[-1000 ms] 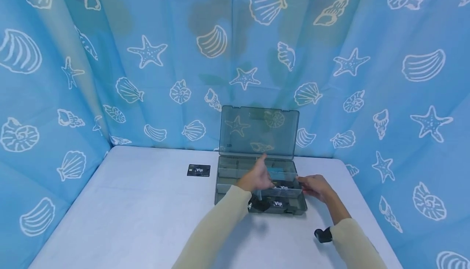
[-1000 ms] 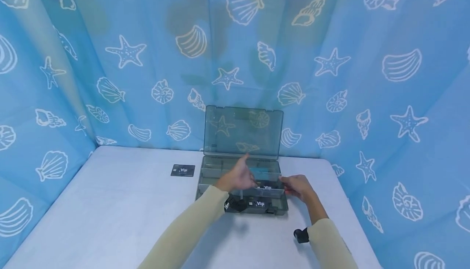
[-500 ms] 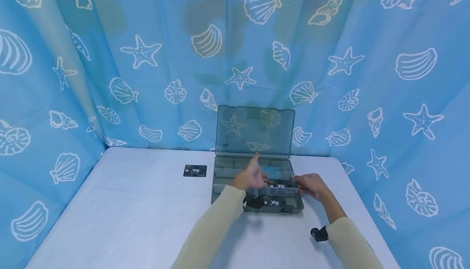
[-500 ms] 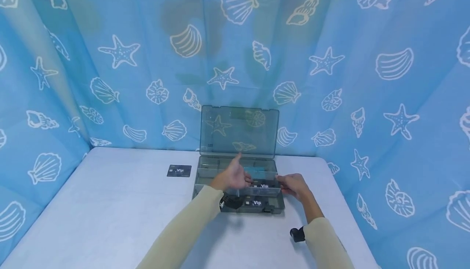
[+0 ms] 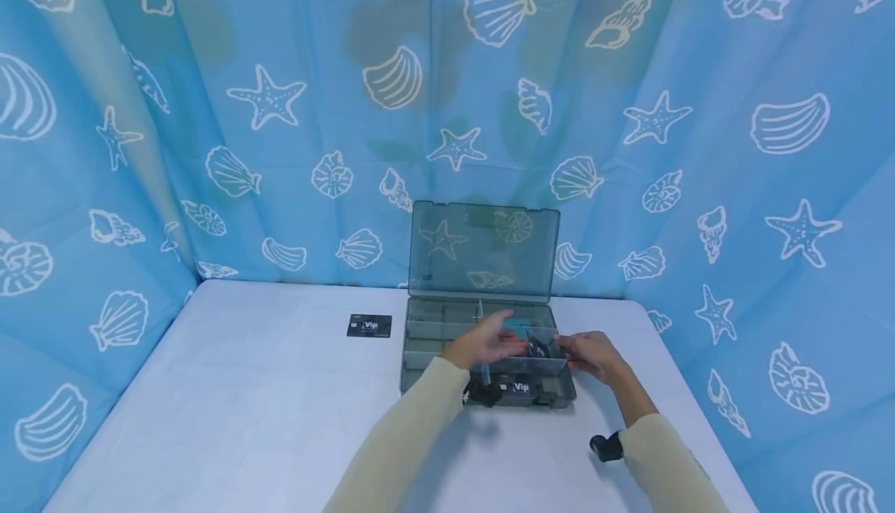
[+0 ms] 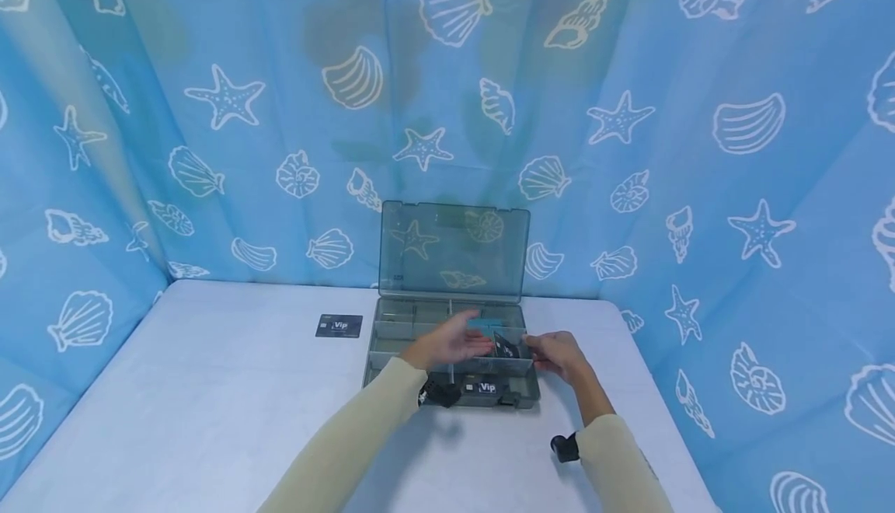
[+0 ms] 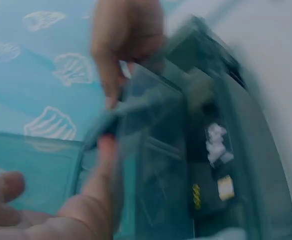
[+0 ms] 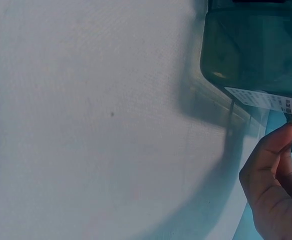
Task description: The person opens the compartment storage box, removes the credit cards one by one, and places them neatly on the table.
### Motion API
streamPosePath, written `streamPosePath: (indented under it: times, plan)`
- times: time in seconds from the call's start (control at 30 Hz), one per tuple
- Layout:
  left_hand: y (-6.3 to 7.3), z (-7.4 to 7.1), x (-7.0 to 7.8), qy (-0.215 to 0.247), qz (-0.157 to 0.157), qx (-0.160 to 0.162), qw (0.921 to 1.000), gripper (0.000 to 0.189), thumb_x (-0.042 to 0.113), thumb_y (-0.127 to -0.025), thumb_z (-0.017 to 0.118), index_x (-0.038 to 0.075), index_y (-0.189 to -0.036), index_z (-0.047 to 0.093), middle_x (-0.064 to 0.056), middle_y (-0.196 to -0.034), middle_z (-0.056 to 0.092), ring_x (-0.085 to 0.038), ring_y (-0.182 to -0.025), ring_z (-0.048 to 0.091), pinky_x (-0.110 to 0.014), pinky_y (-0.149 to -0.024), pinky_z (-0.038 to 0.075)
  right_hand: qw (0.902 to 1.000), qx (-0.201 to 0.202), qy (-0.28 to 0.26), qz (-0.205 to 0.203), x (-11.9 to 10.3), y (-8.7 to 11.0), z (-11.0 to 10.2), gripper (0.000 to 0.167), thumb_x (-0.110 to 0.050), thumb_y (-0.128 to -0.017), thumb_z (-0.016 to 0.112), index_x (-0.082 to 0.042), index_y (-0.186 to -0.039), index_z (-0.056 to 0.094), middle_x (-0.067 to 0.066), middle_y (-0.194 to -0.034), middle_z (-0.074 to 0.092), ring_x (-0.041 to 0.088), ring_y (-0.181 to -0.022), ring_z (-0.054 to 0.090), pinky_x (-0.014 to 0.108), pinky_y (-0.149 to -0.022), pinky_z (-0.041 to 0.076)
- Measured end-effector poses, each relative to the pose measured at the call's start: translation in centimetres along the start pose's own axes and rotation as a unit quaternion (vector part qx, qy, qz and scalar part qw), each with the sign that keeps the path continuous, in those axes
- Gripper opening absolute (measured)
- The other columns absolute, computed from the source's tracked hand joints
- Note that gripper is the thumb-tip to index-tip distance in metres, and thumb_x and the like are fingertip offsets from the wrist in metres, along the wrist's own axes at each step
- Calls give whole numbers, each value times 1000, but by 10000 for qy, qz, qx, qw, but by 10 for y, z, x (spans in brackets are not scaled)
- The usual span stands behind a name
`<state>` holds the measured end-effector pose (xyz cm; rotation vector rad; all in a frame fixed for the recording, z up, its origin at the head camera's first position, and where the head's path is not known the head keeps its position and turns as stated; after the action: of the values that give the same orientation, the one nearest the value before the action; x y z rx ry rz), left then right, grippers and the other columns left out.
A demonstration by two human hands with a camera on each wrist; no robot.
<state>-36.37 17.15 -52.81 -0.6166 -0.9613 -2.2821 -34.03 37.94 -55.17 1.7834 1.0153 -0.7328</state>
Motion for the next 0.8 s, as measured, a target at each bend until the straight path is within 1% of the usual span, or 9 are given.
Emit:
streamPosePath:
  times: [0.07, 0.13, 0.27, 0.33, 0.37, 0.5, 0.67, 0.73, 0.8]
  plan:
    - [1, 2, 1, -756, 326, -45, 9966, 61, 27, -105, 43, -19, -142, 26, -34, -134, 43, -43, -128, 45, -40, -104, 43, 10000, -7, -11, -1, -1, 0, 0, 50, -26, -94, 65, 11, -126, 55, 9, -89, 58, 16, -71, 59, 28, -68, 55]
    - [1, 3, 2, -1795, 795, 40, 9805, 51, 23, -104, 47, -18, -135, 40, -28, -121, 55, -37, -114, 58, -37, -95, 51, 10000, -8, -3, -10, -1, 0, -1, 49, -26, -94, 65, 10, -125, 56, 9, -89, 58, 16, -72, 59, 28, -68, 54]
    - [2, 6, 2, -3713, 1618, 531, 9127, 22, 10, -96, 62, -10, -106, 67, -12, -93, 68, -22, -82, 70, -35, -79, 58, 9999, -81, 64, -53, 0, 2, 1, 47, -28, -94, 65, 9, -123, 58, 10, -92, 57, 19, -75, 58, 27, -68, 54]
    - [3, 6, 2, -4156, 1779, 858, 8878, 11, 6, -90, 70, -4, -93, 73, -7, -82, 69, -19, -72, 71, -35, -73, 59, 9999, -88, 77, -50, -1, 3, 2, 48, -29, -94, 65, 8, -122, 58, 11, -93, 57, 20, -77, 58, 27, -68, 54]
    - [3, 6, 2, -4267, 1832, 985, 8802, 9, 6, -88, 72, -3, -89, 73, -6, -79, 68, -19, -69, 71, -34, -71, 59, 9999, -94, 100, -54, -1, 4, 3, 48, -30, -94, 65, 8, -123, 57, 11, -94, 57, 20, -78, 58, 27, -69, 54]
    - [4, 7, 3, -4353, 1949, 1221, 8704, 7, 6, -85, 75, -1, -86, 72, -5, -78, 66, -18, -65, 69, -32, -68, 59, 9999, -12, 114, -33, -3, 4, 3, 48, -30, -94, 64, 8, -123, 57, 11, -95, 57, 20, -79, 59, 27, -69, 54]
    - [7, 5, 9, -4294, 2566, 1065, 8593, 6, 0, -85, 73, -2, -91, 73, -6, -84, 66, -17, -64, 68, -29, -63, 59, 9999, 6, 69, -77, -4, 3, 3, 47, -29, -94, 64, 9, -122, 57, 11, -92, 59, 19, -76, 59, 27, -68, 54]
    - [9, 1, 12, -4082, 2796, 972, 8636, 7, -1, -86, 72, -3, -92, 73, -6, -86, 67, -18, -65, 69, -28, -62, 58, 10000, 54, 58, -61, -3, 2, 1, 45, -29, -94, 64, 8, -119, 58, 10, -90, 58, 19, -74, 59, 27, -67, 54]
    - [12, -5, 15, -3720, 2911, 845, 8773, 9, -1, -86, 71, -4, -94, 72, -8, -86, 69, -20, -69, 69, -30, -62, 59, 9999, 108, 62, -1, 0, 2, -1, 43, -28, -94, 65, 7, -118, 59, 9, -88, 58, 19, -73, 59, 27, -67, 53]
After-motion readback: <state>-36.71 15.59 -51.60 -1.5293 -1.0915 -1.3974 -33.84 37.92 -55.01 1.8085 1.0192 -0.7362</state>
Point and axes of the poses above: each hand's wrist, its own y-axis away from the middle knuckle, its own z-axis out of the palm, x = y × z, the point moved 5 cm from there along -y, towards the middle knuckle
